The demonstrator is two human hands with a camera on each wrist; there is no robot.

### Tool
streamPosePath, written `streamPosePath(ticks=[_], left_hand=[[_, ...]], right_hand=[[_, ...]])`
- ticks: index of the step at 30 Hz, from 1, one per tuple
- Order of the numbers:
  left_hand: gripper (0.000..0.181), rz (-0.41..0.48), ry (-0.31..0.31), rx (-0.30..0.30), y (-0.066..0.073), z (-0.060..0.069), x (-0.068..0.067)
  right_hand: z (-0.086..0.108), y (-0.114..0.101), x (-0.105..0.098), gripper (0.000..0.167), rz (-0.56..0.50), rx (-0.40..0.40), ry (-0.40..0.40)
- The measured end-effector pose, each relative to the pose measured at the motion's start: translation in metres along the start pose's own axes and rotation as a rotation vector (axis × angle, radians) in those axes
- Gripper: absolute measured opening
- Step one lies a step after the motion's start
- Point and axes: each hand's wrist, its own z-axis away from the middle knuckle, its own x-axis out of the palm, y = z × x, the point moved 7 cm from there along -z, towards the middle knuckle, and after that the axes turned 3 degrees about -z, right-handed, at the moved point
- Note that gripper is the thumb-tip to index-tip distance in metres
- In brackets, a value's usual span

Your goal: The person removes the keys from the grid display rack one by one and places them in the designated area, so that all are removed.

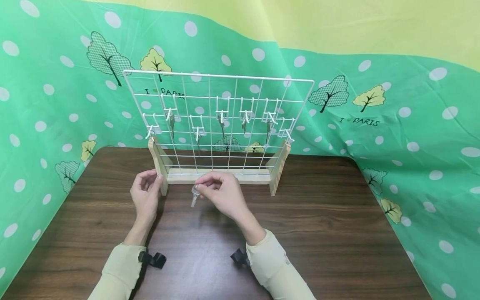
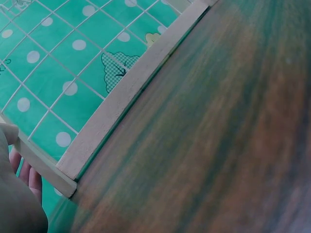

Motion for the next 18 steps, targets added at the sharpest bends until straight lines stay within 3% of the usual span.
streamPosePath(ticks=[18], left_hand=[[0.029,-0.017,0.006,-0.005,0.001,0.001,0.000]], right_hand=[[-0.016,0.041,0.041,0.006,0.118,0.004,-0.064]])
